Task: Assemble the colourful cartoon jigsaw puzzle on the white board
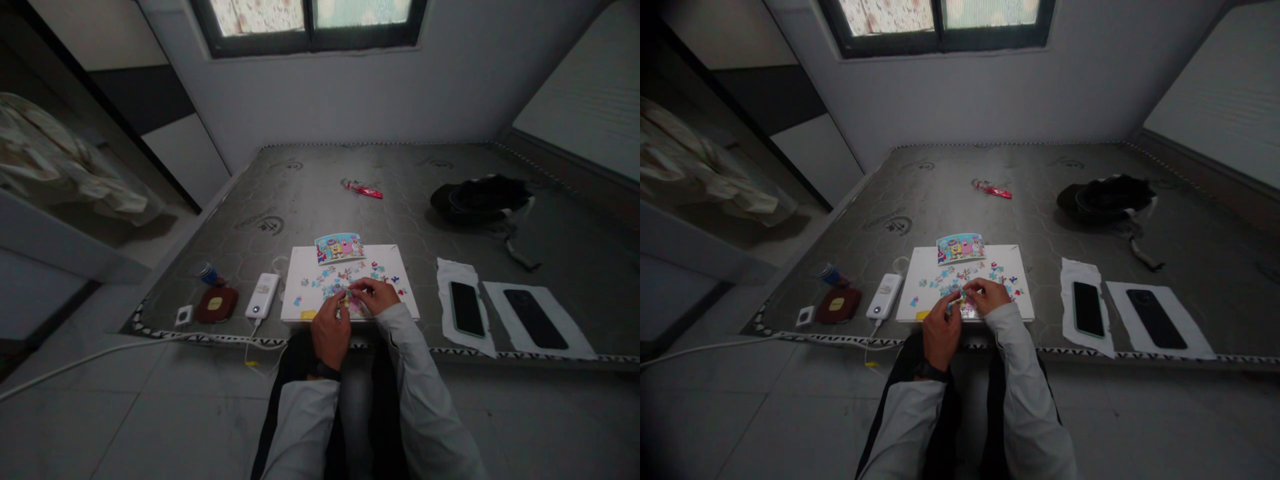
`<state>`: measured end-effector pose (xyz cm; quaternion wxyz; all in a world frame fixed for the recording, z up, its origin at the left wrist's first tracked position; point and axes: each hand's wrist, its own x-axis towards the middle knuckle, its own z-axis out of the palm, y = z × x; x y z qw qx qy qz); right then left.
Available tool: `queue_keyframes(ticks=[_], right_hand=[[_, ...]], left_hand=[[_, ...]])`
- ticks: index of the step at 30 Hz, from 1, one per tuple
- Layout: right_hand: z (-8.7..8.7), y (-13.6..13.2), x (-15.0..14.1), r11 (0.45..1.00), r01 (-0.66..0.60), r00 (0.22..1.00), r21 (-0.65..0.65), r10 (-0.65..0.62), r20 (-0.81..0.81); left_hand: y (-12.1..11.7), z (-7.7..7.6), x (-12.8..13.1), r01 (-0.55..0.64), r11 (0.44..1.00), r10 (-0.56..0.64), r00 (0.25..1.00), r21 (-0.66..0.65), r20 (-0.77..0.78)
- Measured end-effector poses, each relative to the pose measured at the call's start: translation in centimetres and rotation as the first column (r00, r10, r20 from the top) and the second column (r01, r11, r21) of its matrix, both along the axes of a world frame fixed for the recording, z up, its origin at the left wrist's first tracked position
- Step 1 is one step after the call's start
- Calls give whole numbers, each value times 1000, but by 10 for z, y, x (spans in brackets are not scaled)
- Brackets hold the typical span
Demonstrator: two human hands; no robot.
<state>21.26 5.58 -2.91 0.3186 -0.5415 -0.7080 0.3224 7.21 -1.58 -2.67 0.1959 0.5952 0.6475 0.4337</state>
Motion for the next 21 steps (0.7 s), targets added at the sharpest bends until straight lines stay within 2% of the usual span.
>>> queue_keyframes(ticks=[6,21], right_hand=[[1,-1,-2,1000,-22,999,-9,21,-24],[5,-2,-2,999,-27,1000,-46,26,-14]], left_hand=[[1,-1,-2,-30,999,31,999,37,-24],[1,-1,-3,-39,999,39,999,11,-18]])
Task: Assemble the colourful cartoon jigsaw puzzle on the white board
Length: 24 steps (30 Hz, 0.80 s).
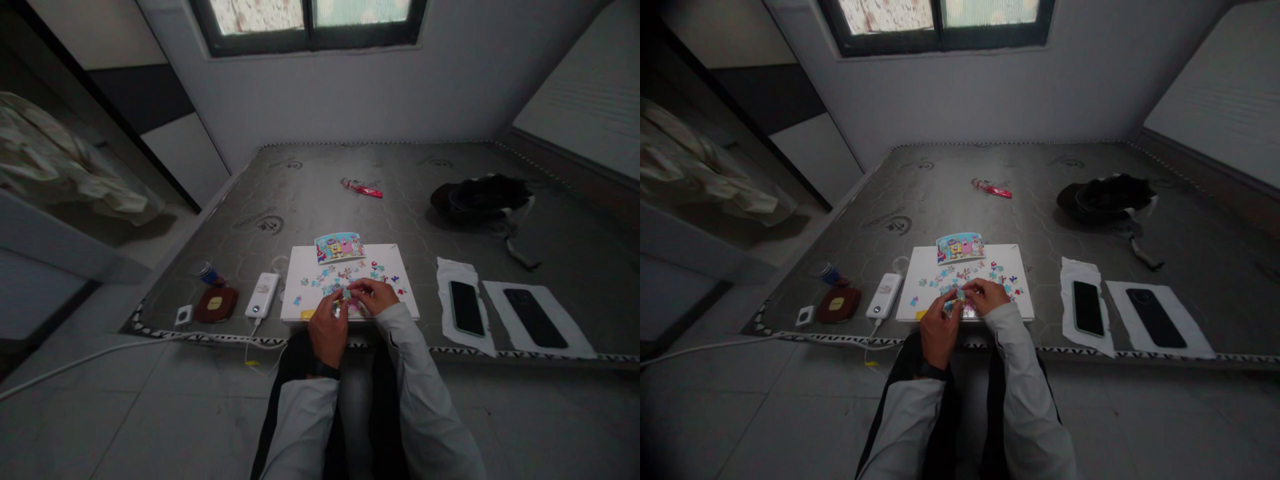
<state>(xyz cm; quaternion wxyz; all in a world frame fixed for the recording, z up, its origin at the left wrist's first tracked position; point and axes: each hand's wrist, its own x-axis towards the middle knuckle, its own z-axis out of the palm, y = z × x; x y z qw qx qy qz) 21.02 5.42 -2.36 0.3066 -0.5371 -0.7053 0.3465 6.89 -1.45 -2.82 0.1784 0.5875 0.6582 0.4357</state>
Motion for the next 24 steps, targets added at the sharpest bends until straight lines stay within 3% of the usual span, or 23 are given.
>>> queue_keyframes(ticks=[24], right_hand=[[-1,0,0,1000,-10,1000,-3,10,18]], left_hand=[[1,-1,0,11,1000,-11,1000,-4,-25]])
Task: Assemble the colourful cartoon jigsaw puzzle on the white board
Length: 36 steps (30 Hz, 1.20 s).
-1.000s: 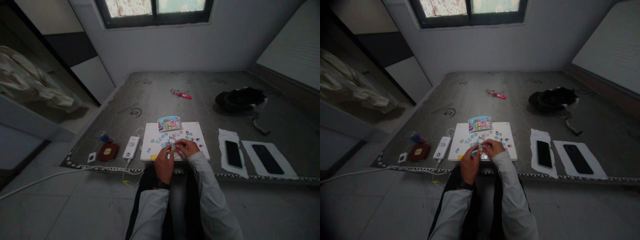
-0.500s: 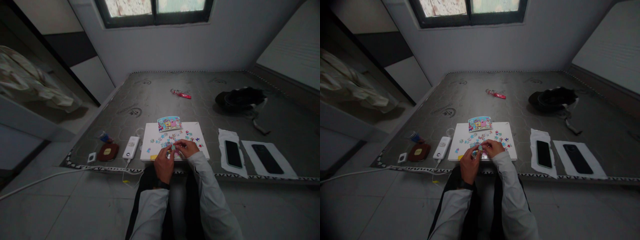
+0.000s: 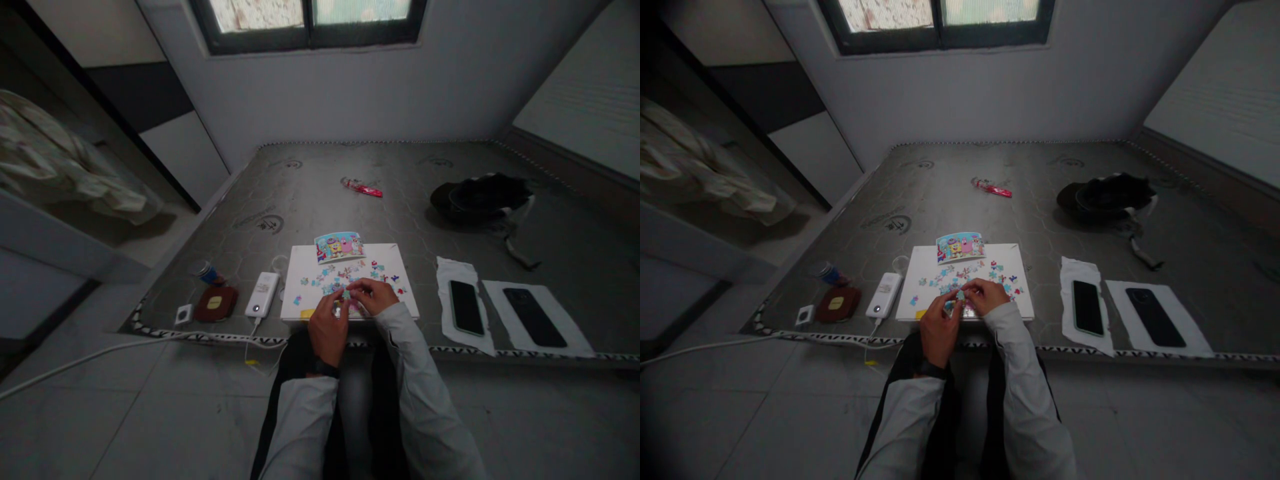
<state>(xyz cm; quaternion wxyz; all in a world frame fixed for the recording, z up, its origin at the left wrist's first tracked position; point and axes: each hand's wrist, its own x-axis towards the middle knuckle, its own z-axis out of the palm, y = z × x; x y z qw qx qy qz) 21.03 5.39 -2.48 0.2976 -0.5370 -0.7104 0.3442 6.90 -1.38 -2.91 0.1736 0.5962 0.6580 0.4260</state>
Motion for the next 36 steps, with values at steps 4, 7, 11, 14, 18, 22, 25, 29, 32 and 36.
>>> queue_keyframes(ticks=[4,7,11,14,18,22,25,29,32,36], right_hand=[[0,0,0,1000,-7,1000,10,7,-2],[1,0,0,1000,-2,1000,4,2,-2],[3,0,0,1000,-16,1000,7,16,-1],[2,0,0,1000,-9,1000,11,9,8],[1,0,-1,1000,-11,1000,23,10,19],[0,1,0,999,-21,1000,28,21,9],[-1,1,0,999,-24,1000,36,23,10],[-1,0,-1,998,-27,1000,54,26,11],[1,0,-1,998,-39,999,46,39,4],[2,0,0,998,-35,999,44,35,-4]], left_hand=[[0,1,0,1,1000,-1,1000,-2,8],[0,1,0,6,1000,-6,1000,1,11],[-1,0,0,6,1000,-6,1000,3,1],[-1,-1,0,4,1000,-4,1000,3,-8],[0,-2,-1,-5,1000,5,1000,10,-1],[0,0,-1,-28,999,28,1000,-15,5],[-1,1,-1,-35,999,35,999,-21,2],[-1,2,-1,-43,999,43,999,-2,-2],[-1,2,-1,-53,999,53,999,1,-8],[-1,3,-1,-65,998,65,998,-4,-8]])
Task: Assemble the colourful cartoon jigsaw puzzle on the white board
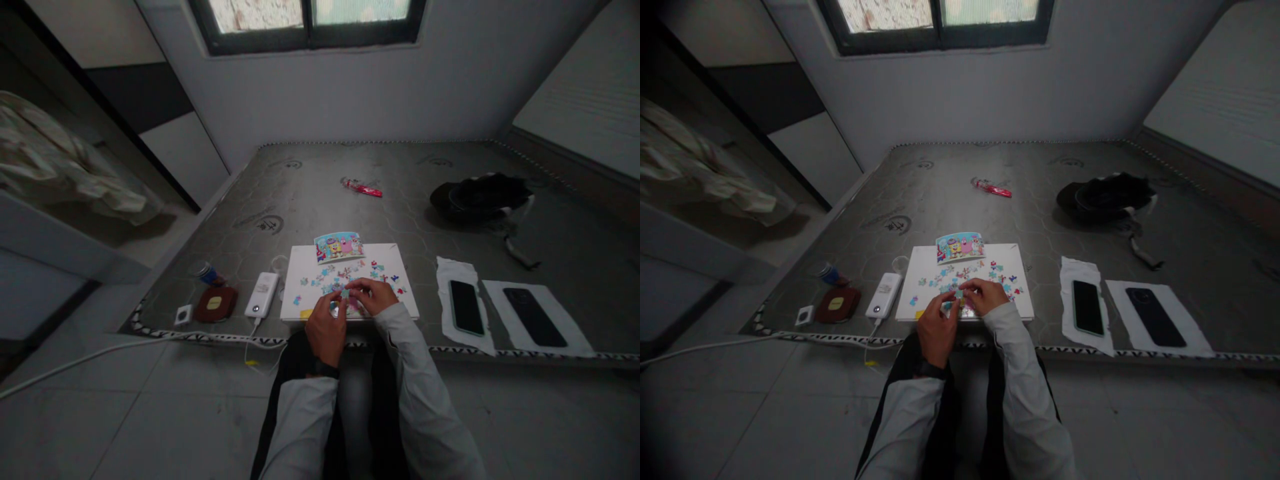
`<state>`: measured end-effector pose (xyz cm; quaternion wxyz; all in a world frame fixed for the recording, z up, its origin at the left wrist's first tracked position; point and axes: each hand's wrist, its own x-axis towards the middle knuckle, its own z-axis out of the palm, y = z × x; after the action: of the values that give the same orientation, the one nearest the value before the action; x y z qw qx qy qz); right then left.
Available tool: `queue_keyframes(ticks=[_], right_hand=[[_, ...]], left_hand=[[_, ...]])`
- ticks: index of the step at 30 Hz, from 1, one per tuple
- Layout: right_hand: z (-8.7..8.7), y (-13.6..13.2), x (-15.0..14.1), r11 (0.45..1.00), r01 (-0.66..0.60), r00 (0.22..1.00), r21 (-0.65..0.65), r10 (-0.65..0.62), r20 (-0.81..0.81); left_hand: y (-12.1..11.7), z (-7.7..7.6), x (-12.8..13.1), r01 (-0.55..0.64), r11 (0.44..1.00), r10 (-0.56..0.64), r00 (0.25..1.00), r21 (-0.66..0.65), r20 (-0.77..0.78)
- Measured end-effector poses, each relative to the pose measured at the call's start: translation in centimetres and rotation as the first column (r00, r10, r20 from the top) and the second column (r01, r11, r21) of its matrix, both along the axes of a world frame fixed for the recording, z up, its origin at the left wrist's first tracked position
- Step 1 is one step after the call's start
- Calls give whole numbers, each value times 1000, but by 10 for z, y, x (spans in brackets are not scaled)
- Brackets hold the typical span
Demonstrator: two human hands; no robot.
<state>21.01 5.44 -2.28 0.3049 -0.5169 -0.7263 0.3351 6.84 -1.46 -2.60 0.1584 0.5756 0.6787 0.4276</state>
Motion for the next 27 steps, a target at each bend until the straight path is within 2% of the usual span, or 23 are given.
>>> queue_keyframes(ticks=[4,15,27], right_hand=[[0,1,1,1000,1,1000,12,-1,-9],[1,-1,1,999,28,1000,22,-28,1],[4,-3,-1,999,52,999,-17,-52,16]], left_hand=[[0,0,0,-21,999,20,1000,-35,-4],[0,-1,-1,-22,999,22,1000,-32,-2],[0,0,-1,-24,998,24,1000,-65,-10]])
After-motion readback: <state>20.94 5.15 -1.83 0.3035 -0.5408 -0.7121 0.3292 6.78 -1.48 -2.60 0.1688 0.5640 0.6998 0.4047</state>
